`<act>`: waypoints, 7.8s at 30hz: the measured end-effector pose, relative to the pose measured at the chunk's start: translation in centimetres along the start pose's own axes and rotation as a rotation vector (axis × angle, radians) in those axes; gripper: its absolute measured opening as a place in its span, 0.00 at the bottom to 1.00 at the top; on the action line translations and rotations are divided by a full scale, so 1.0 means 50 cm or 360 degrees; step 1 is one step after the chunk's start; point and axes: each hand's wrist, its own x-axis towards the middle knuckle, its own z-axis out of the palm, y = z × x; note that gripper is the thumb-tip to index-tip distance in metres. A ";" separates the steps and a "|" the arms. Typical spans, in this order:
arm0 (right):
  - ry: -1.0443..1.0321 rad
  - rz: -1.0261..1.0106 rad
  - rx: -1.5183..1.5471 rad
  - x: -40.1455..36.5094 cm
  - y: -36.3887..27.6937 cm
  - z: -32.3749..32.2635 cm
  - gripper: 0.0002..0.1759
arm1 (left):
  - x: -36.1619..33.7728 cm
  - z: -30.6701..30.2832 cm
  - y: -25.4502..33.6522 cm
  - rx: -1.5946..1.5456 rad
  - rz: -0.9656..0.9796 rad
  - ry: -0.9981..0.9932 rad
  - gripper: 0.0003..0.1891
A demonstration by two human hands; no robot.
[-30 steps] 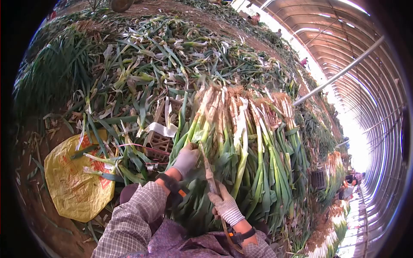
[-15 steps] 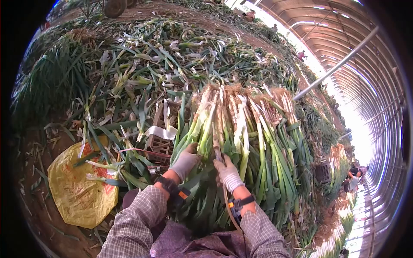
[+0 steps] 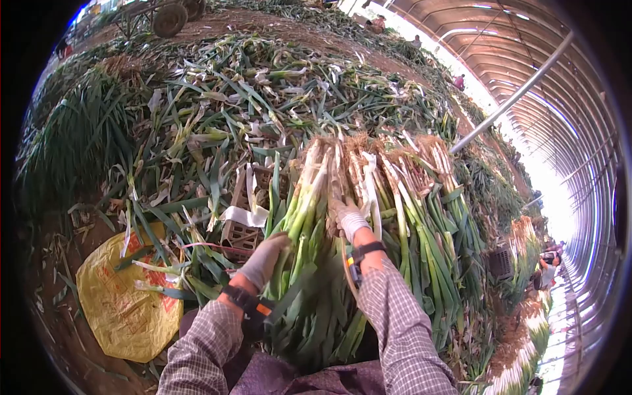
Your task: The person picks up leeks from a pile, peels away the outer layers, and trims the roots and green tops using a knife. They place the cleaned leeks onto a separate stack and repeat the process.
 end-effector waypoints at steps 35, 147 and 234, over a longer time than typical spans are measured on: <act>-0.0143 0.0155 0.0118 -0.438 0.165 -0.005 0.30 | 0.240 -0.016 -0.072 0.2281 0.0438 0.0983 0.12; 0.0055 -0.0184 -0.0323 0.190 -0.004 0.198 0.25 | 0.274 -0.212 -0.137 0.1013 0.0072 0.0448 0.23; 0.0003 -0.0054 -0.0309 -0.443 0.097 0.099 0.35 | 0.074 -0.065 -0.050 0.0588 0.0262 0.0247 0.46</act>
